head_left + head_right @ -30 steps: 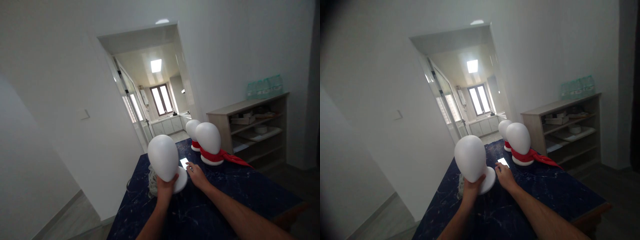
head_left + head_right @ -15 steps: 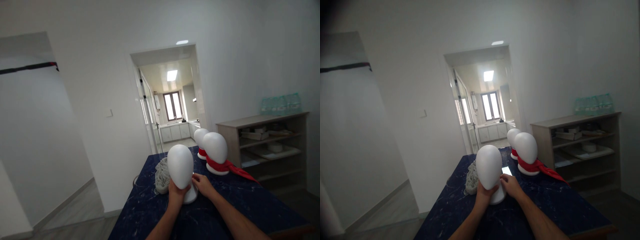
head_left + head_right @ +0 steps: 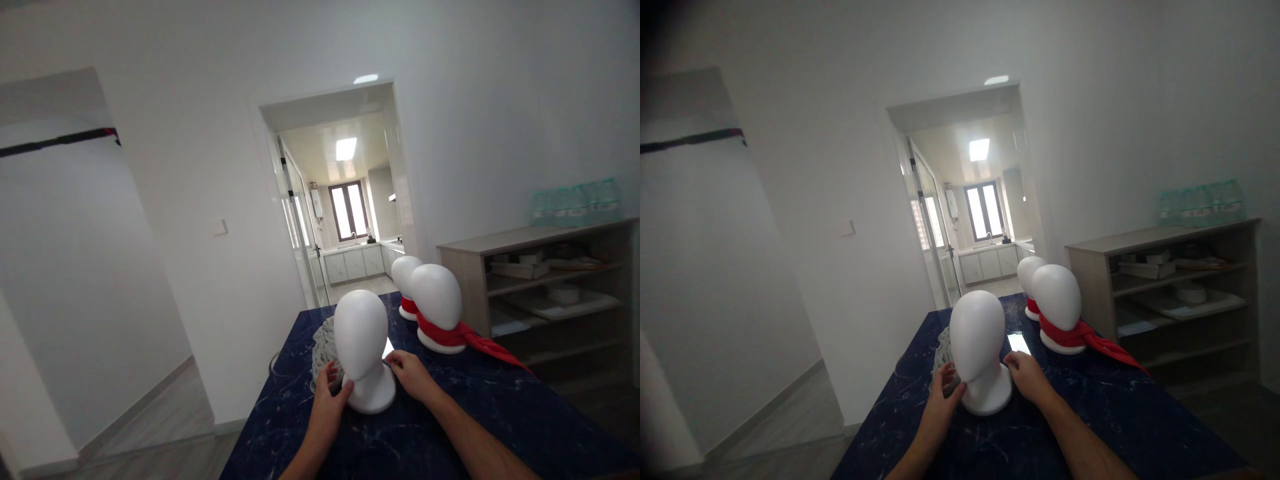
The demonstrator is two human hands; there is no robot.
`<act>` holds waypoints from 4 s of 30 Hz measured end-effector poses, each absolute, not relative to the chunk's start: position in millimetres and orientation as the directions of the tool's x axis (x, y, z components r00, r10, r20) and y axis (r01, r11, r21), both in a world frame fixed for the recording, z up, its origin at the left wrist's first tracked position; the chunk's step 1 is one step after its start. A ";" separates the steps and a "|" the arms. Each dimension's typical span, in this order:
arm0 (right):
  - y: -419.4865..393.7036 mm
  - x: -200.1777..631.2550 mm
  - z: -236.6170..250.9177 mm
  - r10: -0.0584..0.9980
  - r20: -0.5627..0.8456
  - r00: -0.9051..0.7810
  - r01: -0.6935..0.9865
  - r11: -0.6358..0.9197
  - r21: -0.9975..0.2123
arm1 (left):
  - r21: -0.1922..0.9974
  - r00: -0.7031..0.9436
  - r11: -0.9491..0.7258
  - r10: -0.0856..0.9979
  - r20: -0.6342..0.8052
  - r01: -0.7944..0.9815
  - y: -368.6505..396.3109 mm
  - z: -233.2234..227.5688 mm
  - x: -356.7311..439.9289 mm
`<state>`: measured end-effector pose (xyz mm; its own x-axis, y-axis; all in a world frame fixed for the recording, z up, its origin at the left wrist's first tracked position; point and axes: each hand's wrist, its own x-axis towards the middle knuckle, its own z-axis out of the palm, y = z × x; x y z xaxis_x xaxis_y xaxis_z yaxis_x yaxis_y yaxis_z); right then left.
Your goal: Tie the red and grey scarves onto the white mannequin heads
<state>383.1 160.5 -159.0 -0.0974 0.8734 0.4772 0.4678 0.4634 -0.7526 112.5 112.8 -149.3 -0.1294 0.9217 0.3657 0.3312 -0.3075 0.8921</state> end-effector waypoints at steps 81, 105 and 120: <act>166.3 392.3 -157.4 0.888 0.420 0.187 0.294 0.358 -0.886 | 0.979 -0.153 -0.181 0.969 0.195 0.096 137.1 32.0 13.5; 18.5 259.2 32.8 0.732 0.671 -0.115 0.042 0.679 -0.733 | 0.877 0.436 -0.337 0.769 0.467 -0.343 -19.9 202.3 151.2; 43.1 426.4 55.2 0.844 0.308 -0.440 0.055 0.368 -0.928 | 0.615 0.165 -0.374 0.749 0.642 -0.695 -8.7 239.4 127.8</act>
<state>426.4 43.1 55.2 -0.4399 0.8436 0.3079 0.0553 0.3677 -0.9283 127.8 -8.7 239.4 0.1652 0.7490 0.6417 -0.6946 -0.3736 0.6148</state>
